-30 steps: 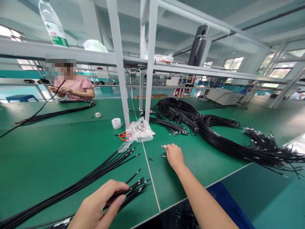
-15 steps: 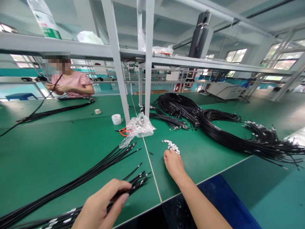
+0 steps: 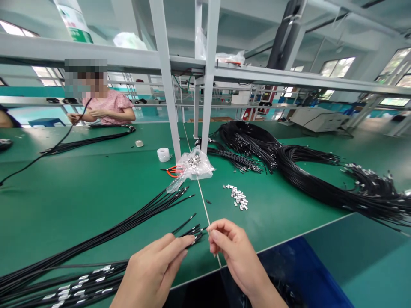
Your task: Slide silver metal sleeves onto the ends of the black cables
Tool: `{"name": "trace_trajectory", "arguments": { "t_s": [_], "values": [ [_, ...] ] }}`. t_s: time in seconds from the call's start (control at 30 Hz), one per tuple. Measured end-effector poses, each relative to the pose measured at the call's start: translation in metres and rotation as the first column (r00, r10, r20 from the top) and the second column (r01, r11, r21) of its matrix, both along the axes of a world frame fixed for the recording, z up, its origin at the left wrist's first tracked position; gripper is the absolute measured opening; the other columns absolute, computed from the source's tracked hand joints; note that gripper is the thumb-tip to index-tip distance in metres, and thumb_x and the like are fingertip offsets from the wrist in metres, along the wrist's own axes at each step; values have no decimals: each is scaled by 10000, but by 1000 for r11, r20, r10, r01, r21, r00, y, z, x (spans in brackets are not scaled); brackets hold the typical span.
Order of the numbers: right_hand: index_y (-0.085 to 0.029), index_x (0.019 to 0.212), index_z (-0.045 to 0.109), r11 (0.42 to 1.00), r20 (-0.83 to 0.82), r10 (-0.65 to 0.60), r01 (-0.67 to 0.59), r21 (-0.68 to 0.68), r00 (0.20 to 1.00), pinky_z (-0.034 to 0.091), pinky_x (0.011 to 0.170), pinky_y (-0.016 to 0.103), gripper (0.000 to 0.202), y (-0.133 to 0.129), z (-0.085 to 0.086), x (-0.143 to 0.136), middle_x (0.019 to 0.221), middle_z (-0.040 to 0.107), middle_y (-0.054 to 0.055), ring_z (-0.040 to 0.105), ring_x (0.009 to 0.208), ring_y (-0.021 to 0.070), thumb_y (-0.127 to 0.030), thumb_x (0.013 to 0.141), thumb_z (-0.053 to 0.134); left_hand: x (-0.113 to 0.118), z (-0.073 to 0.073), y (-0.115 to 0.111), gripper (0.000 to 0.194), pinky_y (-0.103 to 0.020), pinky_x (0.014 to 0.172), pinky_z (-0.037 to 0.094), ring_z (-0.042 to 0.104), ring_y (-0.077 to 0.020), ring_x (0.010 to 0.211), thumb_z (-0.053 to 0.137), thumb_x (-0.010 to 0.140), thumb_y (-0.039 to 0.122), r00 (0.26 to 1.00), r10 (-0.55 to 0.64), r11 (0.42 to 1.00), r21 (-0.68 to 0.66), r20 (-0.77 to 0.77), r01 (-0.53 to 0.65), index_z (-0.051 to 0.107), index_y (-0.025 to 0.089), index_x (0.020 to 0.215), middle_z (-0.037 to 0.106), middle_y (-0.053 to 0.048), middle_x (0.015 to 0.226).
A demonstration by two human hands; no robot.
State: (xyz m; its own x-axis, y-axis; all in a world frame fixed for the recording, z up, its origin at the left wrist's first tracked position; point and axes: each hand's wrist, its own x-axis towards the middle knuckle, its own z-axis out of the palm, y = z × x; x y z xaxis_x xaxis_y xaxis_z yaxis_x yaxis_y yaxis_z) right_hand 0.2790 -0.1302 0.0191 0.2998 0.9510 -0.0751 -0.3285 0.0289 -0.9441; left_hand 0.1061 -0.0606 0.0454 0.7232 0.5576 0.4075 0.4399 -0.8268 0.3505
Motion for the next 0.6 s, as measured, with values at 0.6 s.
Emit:
{"name": "trace_trajectory", "arguments": {
  "t_s": [0.6],
  "values": [
    [-167, 791, 609, 991, 273, 119, -99, -86, 955, 398, 600, 228, 86, 0, 16, -17, 651, 551, -19, 510, 619, 112, -252, 777, 613, 1, 16, 3, 245, -212, 608, 434, 607, -140, 732, 360, 860, 141, 979, -72, 947, -322, -190, 7, 564, 258, 931, 618, -3, 866]
  ]
}}
